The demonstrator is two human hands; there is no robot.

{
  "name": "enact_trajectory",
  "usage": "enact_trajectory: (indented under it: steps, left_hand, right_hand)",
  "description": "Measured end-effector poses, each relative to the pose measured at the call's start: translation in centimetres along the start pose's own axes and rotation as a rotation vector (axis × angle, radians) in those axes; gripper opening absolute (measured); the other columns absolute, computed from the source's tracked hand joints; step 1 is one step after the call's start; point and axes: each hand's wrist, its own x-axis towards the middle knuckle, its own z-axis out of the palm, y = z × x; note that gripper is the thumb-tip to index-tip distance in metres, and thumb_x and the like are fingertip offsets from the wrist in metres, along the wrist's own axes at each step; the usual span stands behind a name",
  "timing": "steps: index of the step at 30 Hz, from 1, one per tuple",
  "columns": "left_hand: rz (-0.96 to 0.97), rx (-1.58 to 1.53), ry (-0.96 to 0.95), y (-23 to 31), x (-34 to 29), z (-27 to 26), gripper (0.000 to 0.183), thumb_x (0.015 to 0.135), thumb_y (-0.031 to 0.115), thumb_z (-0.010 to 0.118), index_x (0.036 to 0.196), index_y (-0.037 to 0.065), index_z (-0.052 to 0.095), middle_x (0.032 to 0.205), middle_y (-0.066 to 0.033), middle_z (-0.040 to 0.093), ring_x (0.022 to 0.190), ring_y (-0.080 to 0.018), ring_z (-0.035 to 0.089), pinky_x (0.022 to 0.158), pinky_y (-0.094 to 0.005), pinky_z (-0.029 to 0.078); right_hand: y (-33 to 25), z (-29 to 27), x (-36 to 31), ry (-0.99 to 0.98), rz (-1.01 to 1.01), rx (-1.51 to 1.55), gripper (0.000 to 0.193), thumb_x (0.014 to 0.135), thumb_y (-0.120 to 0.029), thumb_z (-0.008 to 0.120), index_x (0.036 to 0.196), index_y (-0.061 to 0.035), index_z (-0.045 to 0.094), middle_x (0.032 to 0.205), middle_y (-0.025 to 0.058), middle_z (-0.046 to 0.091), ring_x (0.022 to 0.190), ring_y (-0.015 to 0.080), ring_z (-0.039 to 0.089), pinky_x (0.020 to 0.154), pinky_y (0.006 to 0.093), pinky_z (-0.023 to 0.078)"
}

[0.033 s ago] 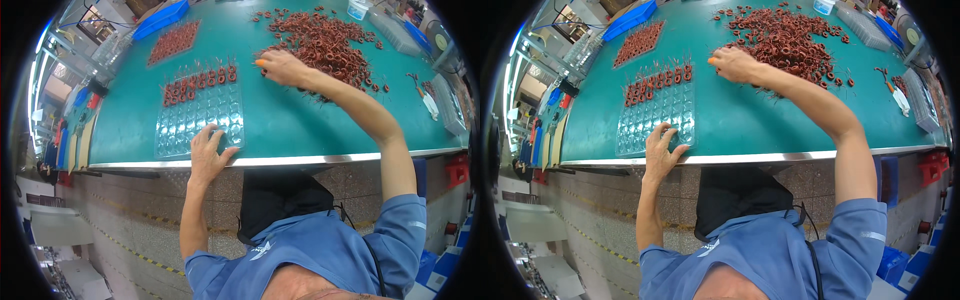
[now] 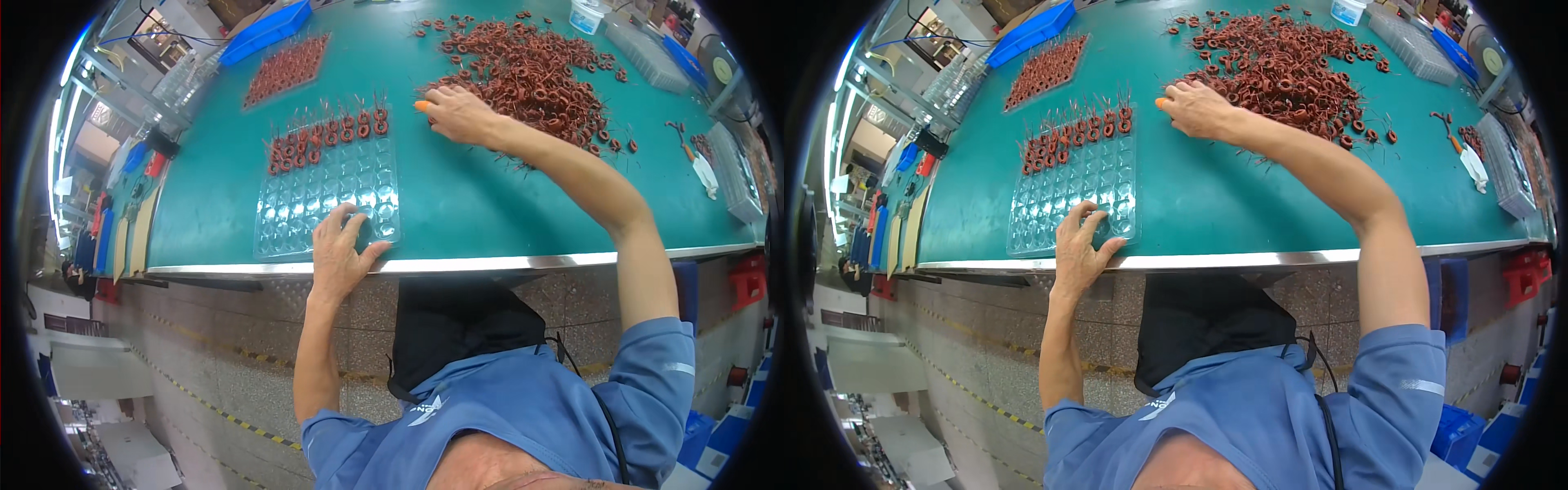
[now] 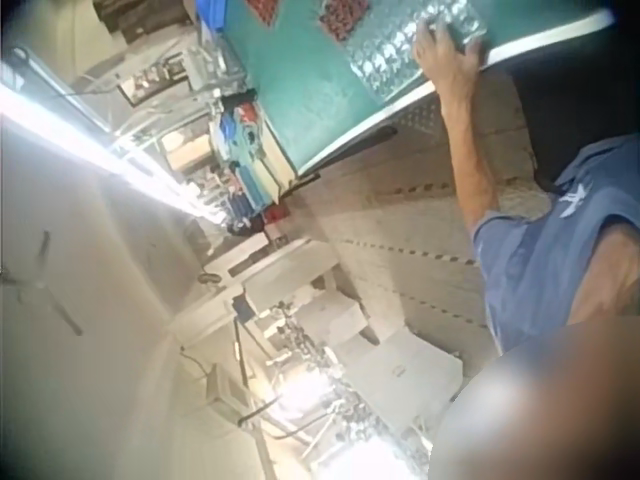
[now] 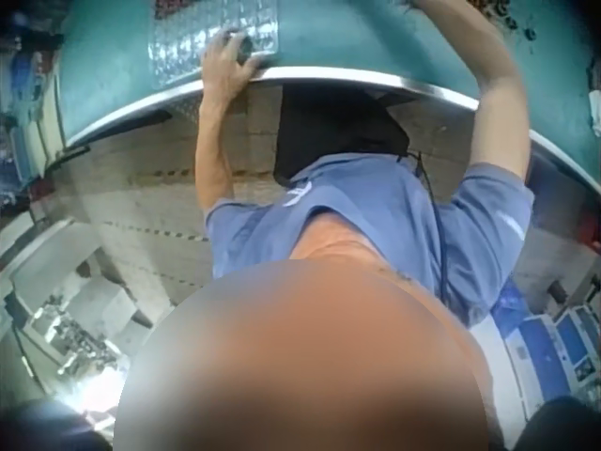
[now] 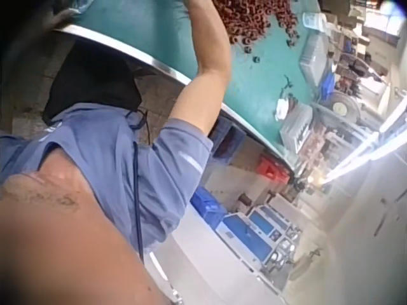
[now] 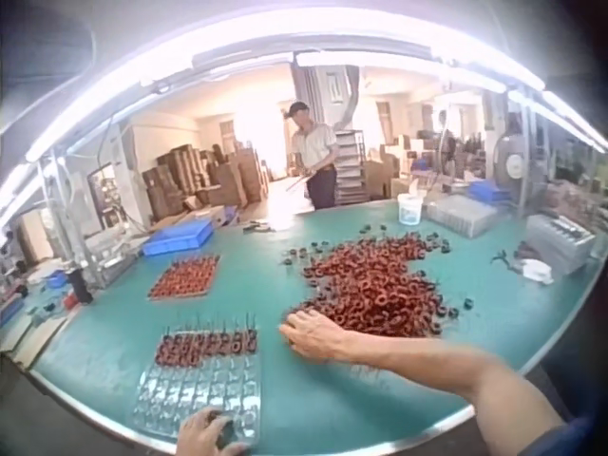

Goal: Assembling and organizing small electronic coils on a plastic tray at a factory workbench.

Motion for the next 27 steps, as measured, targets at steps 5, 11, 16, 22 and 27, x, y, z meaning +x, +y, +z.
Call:
enact_trajectory:
  steps: [5, 11, 16, 22, 27]
  left_hand:
    - [-0.021, -0.018, 0.018, -0.7, -0.2, -0.2, 0.062, 0.077, 0.057, 0.067, 0.108, 0.004, 0.063, 0.117, -0.0169, 0.053, 0.108, -0.0332, 0.053, 0.094, -0.0444, 0.04]
    - [-0.124, -0.284, 0.12, -0.6, 0.8, -1.7, 0.034, 0.087, 0.025, 0.068, 0.109, 0.0, 0.061, 0.114, -0.0177, 0.055, 0.106, -0.0336, 0.055, 0.089, -0.0402, 0.044]
    - [-0.152, -0.407, 0.278, 3.2, 3.0, -2.0, 0.02, 0.087, 0.014, 0.064, 0.103, 0.001, 0.062, 0.104, -0.0151, 0.061, 0.099, -0.0308, 0.059, 0.087, -0.0371, 0.046]
    - [-0.033, -0.472, 0.141, 6.2, 3.9, 0.5, 0.02, 0.087, 0.012, 0.064, 0.104, 0.002, 0.061, 0.103, -0.0158, 0.06, 0.096, -0.0325, 0.06, 0.08, -0.039, 0.048]
    - [-0.06, -0.58, 0.1, 7.3, 3.8, 1.6, 0.022, 0.086, 0.009, 0.064, 0.107, 0.001, 0.06, 0.099, -0.0143, 0.062, 0.091, -0.0269, 0.064, 0.076, -0.0361, 0.05]
  right_hand:
    - [2.2, 0.9, 0.1, -0.068, -0.046, 0.079, 0.015, 0.086, -0.01, 0.057, 0.099, -0.0042, 0.059, 0.1, 0.0154, 0.06, 0.103, 0.0313, 0.056, 0.087, 0.0404, 0.05]
    - [3.8, -2.6, -2.7, 0.175, 0.159, 0.5, 0.024, 0.093, -0.013, 0.055, 0.112, -0.0007, 0.06, 0.103, 0.0162, 0.066, 0.095, 0.0317, 0.064, 0.079, 0.0386, 0.052]
    - [2.2, -4.1, -4.2, 0.031, -0.074, 0.2, 0.02, 0.088, -0.011, 0.058, 0.105, -0.0018, 0.062, 0.098, 0.0127, 0.066, 0.097, 0.0295, 0.061, 0.086, 0.0379, 0.05]
    - [0.9, -1.4, -4.3, -0.213, -0.161, -0.116, 0.008, 0.078, -0.003, 0.058, 0.086, -0.0054, 0.058, 0.089, 0.0117, 0.064, 0.095, 0.0303, 0.057, 0.082, 0.0435, 0.047]
    - [1.4, -3.8, -4.3, -0.015, 0.225, 0.403, 0.034, 0.083, -0.002, 0.054, 0.115, -0.0007, 0.063, 0.093, 0.0166, 0.068, 0.089, 0.0308, 0.063, 0.079, 0.0394, 0.051]
